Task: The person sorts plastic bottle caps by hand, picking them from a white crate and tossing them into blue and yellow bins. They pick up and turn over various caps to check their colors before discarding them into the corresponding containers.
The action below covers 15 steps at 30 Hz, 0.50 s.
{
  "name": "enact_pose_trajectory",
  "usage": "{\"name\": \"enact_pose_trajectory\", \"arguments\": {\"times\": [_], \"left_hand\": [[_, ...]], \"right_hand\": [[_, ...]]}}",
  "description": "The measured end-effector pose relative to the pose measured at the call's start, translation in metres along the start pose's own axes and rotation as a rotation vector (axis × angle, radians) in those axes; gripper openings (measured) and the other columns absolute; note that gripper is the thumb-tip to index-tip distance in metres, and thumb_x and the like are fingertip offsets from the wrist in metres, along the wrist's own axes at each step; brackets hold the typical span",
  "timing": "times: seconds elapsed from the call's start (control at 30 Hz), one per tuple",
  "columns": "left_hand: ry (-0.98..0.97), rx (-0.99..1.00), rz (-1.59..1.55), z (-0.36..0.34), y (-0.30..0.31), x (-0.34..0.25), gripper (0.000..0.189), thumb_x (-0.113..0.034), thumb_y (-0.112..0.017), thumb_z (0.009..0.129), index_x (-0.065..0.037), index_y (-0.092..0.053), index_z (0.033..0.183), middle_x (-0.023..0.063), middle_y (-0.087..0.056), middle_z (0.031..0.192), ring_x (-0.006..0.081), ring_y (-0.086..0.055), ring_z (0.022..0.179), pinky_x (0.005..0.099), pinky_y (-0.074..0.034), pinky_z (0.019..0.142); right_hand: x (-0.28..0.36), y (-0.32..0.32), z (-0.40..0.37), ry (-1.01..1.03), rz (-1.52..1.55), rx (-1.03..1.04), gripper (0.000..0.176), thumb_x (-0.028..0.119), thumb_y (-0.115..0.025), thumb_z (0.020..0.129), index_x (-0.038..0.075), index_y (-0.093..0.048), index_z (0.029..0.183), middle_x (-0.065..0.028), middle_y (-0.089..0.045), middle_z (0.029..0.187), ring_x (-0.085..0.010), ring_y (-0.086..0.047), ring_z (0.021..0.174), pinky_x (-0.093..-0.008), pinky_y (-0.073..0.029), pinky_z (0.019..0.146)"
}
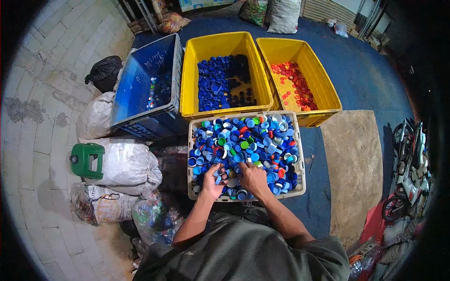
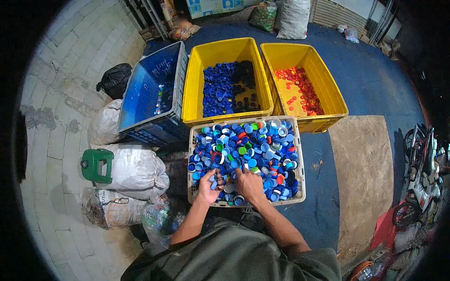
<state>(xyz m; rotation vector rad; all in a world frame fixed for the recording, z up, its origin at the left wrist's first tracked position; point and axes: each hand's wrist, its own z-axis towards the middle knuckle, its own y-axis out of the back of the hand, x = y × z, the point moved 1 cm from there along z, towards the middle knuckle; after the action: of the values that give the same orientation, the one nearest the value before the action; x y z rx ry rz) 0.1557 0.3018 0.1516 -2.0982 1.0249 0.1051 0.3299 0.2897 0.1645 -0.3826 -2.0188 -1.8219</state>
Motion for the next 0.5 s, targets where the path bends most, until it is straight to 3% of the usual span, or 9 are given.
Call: {"name": "enact_pose_trajectory", "arguments": {"times": [0.23,0.33,0.37,0.4,0.47,0.5], "left_hand": [[-0.036,-0.072,0.097,-0.007,-0.01,0.004,0.031,-0.043,-0.062,0.089,-0.014,-0.057,0.083,-0.0016,-0.054,0.07,0.0135,-0.053,0.062,0.0297,-0.04,0.051],[-0.147,-0.068,0.255,-0.01,-0.014,0.005,0.033,-0.045,-0.063,0.089,-0.013,-0.057,0.082,-0.0017,-0.051,0.068,0.012,-0.053,0.062,0.0294,-0.041,0.051],[-0.216,-0.052,0.375,-0.007,-0.015,0.007,0.033,-0.044,-0.063,0.089,-0.012,-0.057,0.082,-0.0018,-0.051,0.068,0.0113,-0.052,0.062,0.0291,-0.041,0.052],[-0.285,-0.036,0.495,-0.007,-0.017,0.008,0.032,-0.043,-0.063,0.089,-0.012,-0.057,0.082,-0.0019,-0.05,0.067,0.0106,-0.052,0.062,0.0288,-0.041,0.052],[-0.251,-0.015,0.437,-0.008,-0.022,0.009,0.029,-0.039,-0.064,0.09,-0.011,-0.058,0.085,-0.0027,-0.049,0.068,0.0093,-0.052,0.063,0.0278,-0.041,0.054],[-0.225,-0.019,0.408,-0.009,-0.026,0.01,0.029,-0.039,-0.063,0.09,-0.011,-0.058,0.086,-0.0028,-0.049,0.069,0.0095,-0.052,0.063,0.0278,-0.042,0.054]], "right_hand": [[-0.003,0.0,0.001,0.015,0.089,-0.084,0.035,0.027,-0.069,0.077,0.005,-0.063,0.104,-0.0174,-0.065,0.086,-0.0361,-0.065,0.068,-0.0442,-0.052,0.058],[-0.005,0.008,0.007,-0.074,0.472,-0.102,0.038,0.03,-0.067,0.082,0.0,-0.063,0.104,-0.0149,-0.064,0.081,-0.0289,-0.063,0.062,-0.0388,-0.05,0.056],[-0.005,0.013,0.006,-0.216,0.636,-0.011,0.034,0.03,-0.066,0.085,0.0,-0.063,0.1,-0.007,-0.063,0.079,-0.0201,-0.058,0.058,-0.0327,-0.046,0.054],[-0.009,0.013,0.007,-0.311,0.98,0.061,0.031,0.028,-0.065,0.085,0.001,-0.063,0.099,-0.0056,-0.063,0.08,-0.0186,-0.057,0.06,-0.0315,-0.045,0.055],[-0.02,0.015,0.005,-0.496,1.669,0.215,0.024,0.025,-0.064,0.086,0.004,-0.063,0.098,-0.0028,-0.062,0.082,-0.0155,-0.054,0.062,-0.0291,-0.043,0.057],[-0.021,0.023,0.004,-0.52,1.869,0.28,0.018,0.021,-0.063,0.087,0.007,-0.061,0.098,-0.0036,-0.063,0.087,-0.0134,-0.052,0.067,-0.0274,-0.042,0.06]]}}
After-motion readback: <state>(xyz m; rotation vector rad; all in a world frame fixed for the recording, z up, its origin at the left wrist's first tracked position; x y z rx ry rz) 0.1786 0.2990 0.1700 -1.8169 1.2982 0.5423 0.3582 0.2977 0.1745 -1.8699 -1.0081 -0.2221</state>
